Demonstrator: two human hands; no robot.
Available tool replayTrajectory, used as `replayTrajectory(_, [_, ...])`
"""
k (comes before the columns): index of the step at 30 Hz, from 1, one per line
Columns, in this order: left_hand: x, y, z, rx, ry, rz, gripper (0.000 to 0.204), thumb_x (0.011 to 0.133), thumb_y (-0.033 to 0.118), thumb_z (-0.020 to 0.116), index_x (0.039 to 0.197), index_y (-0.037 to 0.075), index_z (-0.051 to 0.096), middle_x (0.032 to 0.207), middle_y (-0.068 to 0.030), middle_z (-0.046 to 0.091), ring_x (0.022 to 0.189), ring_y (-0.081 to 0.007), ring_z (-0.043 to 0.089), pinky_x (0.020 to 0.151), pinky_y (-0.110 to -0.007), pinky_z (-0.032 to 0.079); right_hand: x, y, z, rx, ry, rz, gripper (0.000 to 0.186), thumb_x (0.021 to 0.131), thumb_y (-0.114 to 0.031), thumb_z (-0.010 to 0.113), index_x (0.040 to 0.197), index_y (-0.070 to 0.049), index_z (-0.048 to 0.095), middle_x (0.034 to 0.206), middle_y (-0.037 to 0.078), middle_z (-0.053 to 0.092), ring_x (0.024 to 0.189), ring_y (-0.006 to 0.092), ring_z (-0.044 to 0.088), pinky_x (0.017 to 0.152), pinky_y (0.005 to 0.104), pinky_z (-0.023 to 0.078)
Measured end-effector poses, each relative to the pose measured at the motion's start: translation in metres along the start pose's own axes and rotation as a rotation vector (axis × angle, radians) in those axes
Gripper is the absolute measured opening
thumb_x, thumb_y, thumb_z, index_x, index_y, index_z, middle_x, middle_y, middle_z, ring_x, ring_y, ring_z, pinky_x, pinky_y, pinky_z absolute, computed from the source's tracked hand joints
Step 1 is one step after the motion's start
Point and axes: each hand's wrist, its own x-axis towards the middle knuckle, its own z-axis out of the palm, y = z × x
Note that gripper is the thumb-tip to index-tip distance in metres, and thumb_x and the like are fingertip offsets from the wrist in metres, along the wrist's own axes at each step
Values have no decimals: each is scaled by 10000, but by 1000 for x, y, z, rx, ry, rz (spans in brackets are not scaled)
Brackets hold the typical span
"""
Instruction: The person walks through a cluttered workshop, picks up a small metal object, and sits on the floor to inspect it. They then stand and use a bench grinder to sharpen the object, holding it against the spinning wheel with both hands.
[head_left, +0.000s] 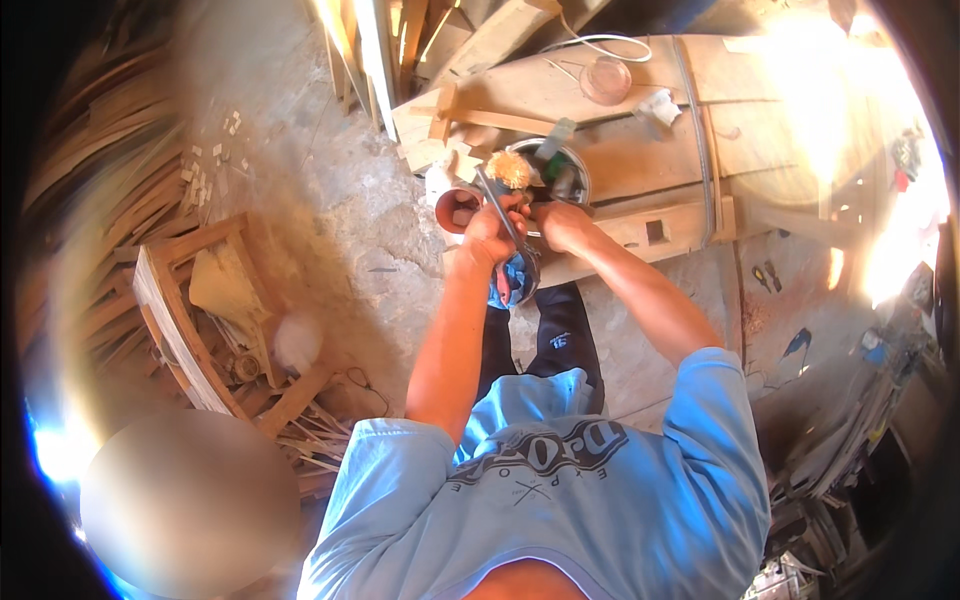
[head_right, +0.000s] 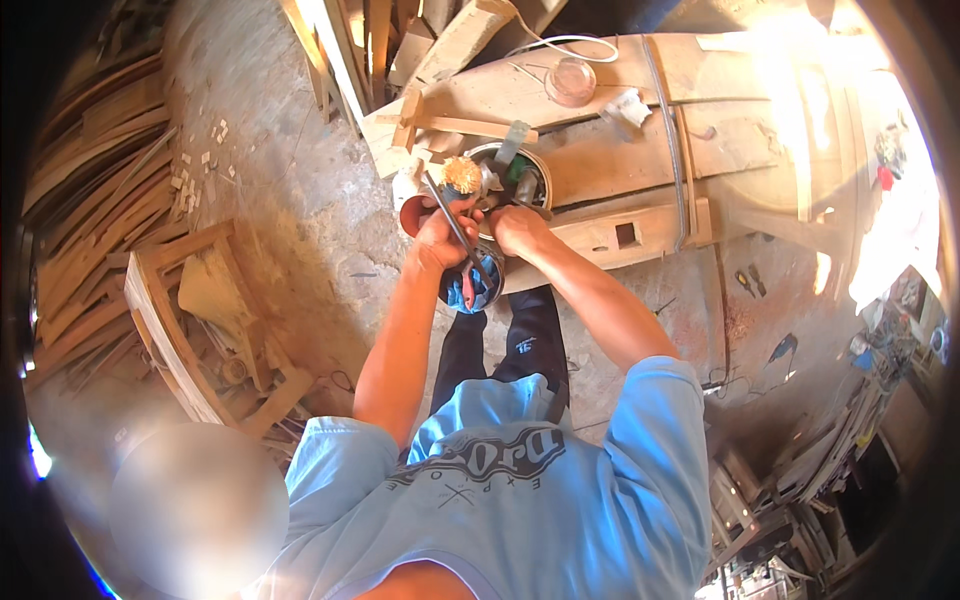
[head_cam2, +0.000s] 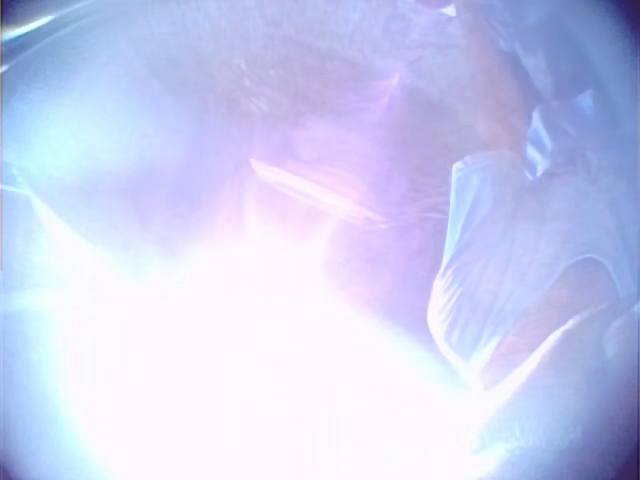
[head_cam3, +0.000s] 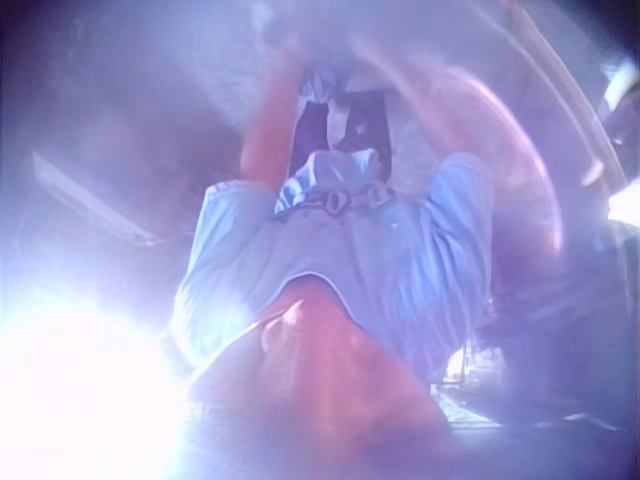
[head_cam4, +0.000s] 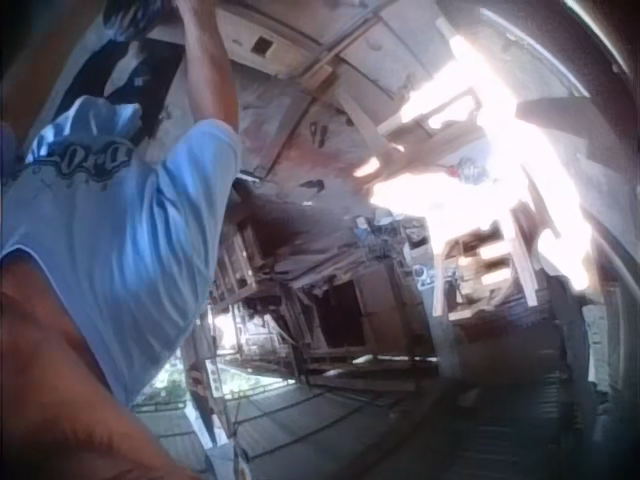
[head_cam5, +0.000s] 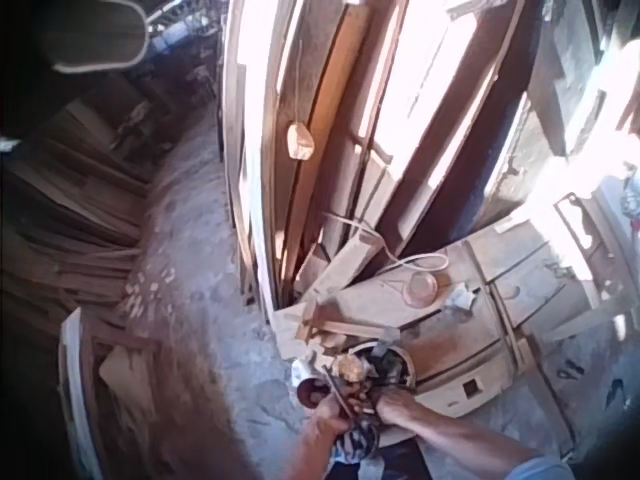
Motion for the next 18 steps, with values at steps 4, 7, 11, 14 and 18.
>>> replayTrajectory(4, [3,3,2,-1,-20,21,173,905,108,667,983,63,520,785,-81,608,516,-63,513,461,-224,468,15,10,3,-354,185,4,232,898,-135,506,932,-63,725,1006,187,710,973,343,686,792,436,547])
replayTrajectory(7, [5,4,1,3,13,14,86,923,116,629,941,50,578,808,-92,595,501,-91,511,486,-253,466,31,20,-1,-41,-101,141,255,910,-148,500,902,-79,745,1022,123,731,981,295,702,744,430,556])
replayTrajectory(11, [7,4,0,-29,-1,-15,124,922,98,638,960,63,525,766,-78,603,508,-69,504,469,-231,457,61,28,9,-114,-300,205,243,896,-137,559,1037,-88,751,1133,97,717,1067,274,684,838,397,560])
replayTrajectory(14, [8,4,-1,-28,-19,-13,124,930,98,633,967,74,518,792,-77,596,513,-70,511,457,-227,453,77,33,36,-177,-227,153,263,904,-173,532,1008,-106,764,1092,106,725,1027,281,694,812,394,559])
replayTrajectory(18, [10,6,-3,-23,-47,-37,137,925,101,648,976,85,522,808,-75,599,532,-76,536,464,-229,462,98,39,74,-320,-120,178,274,915,-196,514,967,-143,778,1034,76,745,955,249,717,754,388,560])
